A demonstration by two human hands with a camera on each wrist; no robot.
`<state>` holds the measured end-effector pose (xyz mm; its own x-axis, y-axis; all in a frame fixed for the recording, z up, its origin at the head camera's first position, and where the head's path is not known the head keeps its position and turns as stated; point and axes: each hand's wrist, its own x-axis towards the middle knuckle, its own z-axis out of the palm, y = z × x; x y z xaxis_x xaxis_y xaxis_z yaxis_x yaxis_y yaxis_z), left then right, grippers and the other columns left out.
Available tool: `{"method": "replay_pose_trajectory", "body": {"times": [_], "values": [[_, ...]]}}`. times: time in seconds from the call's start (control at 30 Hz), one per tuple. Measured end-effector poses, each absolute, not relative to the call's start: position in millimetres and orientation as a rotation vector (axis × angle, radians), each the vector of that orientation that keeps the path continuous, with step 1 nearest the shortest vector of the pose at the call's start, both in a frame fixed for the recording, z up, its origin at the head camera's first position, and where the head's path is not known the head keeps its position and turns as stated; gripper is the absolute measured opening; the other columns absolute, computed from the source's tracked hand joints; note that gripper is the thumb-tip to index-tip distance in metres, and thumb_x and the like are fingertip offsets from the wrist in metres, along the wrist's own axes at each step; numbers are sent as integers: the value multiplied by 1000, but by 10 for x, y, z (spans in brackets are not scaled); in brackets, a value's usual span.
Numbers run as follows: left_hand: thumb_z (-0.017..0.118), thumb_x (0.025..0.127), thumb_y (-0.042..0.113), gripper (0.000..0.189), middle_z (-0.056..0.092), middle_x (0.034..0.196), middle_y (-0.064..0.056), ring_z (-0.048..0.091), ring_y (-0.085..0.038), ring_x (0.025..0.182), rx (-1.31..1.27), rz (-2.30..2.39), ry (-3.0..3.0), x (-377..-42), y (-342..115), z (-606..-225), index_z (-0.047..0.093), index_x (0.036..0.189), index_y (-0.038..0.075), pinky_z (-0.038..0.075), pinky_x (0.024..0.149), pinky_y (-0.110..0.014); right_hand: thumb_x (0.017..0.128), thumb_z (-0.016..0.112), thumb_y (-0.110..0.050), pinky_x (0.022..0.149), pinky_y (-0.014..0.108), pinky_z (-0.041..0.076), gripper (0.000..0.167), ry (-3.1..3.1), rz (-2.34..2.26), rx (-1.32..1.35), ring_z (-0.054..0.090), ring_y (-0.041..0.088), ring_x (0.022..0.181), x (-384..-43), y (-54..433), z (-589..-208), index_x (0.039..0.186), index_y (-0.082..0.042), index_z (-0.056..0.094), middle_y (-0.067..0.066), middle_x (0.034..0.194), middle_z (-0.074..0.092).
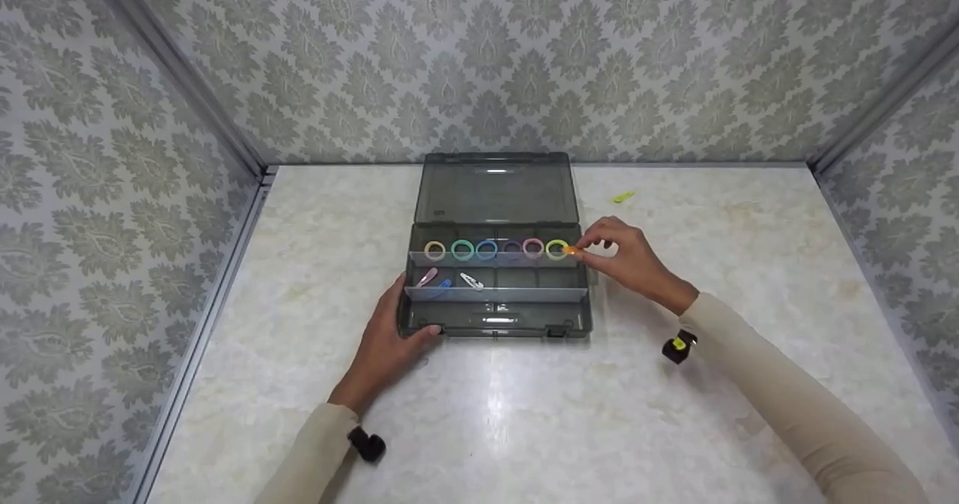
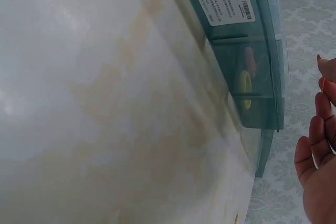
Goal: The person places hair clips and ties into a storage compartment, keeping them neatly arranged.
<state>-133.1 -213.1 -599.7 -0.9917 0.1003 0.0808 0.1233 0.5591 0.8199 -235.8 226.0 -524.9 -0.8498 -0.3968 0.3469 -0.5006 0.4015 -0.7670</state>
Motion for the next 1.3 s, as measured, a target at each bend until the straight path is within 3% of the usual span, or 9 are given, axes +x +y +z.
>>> {"method": "replay_pose_trajectory", "body": {"times": [0.1, 0.27, 0.33, 0.57, 0.83, 1.1, 1.3], "values": [[87, 92, 58, 115, 33, 177, -13, 29, -33, 165, -201, -1450, -2752, -1330, -2132, -6005, 20, 178, 20, 26, 132, -57, 98, 87, -12, 83, 47, 48, 4, -2571, 1439, 838, 61, 34, 96, -2377, 2179, -5237, 101, -11, 85, 1, 100, 73], [85, 92, 61, 116, 32, 178, -13, 28, -33, 166, -202, -1437, -2764, -1325, -2125, -6000, 18, 178, 20, 25, 133, -57, 99, 86, -17, 85, 54, 50, 6, -2617, 1451, 867, 63, 41, 100, -2420, 2067, -5236, 103, -12, 85, 2, 103, 73], [85, 93, 61, 116, 30, 179, -13, 27, -33, 166, -205, -1430, -2771, -1329, -2122, -5995, 17, 178, 19, 25, 133, -57, 99, 85, -15, 84, 58, 50, 4, -2615, 1454, 897, 62, 46, 99, -2436, 2030, -5235, 103, -13, 85, 4, 103, 72], [85, 93, 60, 116, 31, 178, -13, 28, -33, 166, -196, -1419, -2789, -1339, -2123, -5992, 16, 178, 21, 25, 133, -57, 98, 85, -7, 80, 56, 49, 6, -2605, 1429, 995, 60, 47, 95, -2469, 1884, -5218, 104, -10, 85, 8, 104, 74], [85, 94, 58, 113, 31, 179, -10, 27, -30, 166, -183, -1437, -2779, -1338, -2127, -5996, 19, 178, 23, 24, 134, -55, 99, 85, -10, 88, 63, 53, 5, -2613, 1363, 1110, 65, 46, 101, -2519, 1704, -5221, 103, -7, 85, 8, 102, 72], [86, 93, 56, 113, 32, 178, -9, 29, -29, 165, -202, -1444, -2756, -1340, -2125, -6002, 20, 178, 20, 25, 133, -55, 99, 86, -16, 85, 46, 51, 9, -2656, 1191, 1173, 64, 35, 98, -2522, 1555, -5244, 102, -7, 85, 8, 104, 73], [87, 92, 58, 117, 31, 179, -10, 27, -31, 166, -180, -1444, -2771, -1332, -2115, -6002, 18, 178, 21, 25, 133, -57, 100, 85, -18, 88, 46, 55, 12, -2714, 1107, 1168, 64, 27, 102, -2505, 1466, -5231, 102, -7, 84, 9, 104, 71]]}}
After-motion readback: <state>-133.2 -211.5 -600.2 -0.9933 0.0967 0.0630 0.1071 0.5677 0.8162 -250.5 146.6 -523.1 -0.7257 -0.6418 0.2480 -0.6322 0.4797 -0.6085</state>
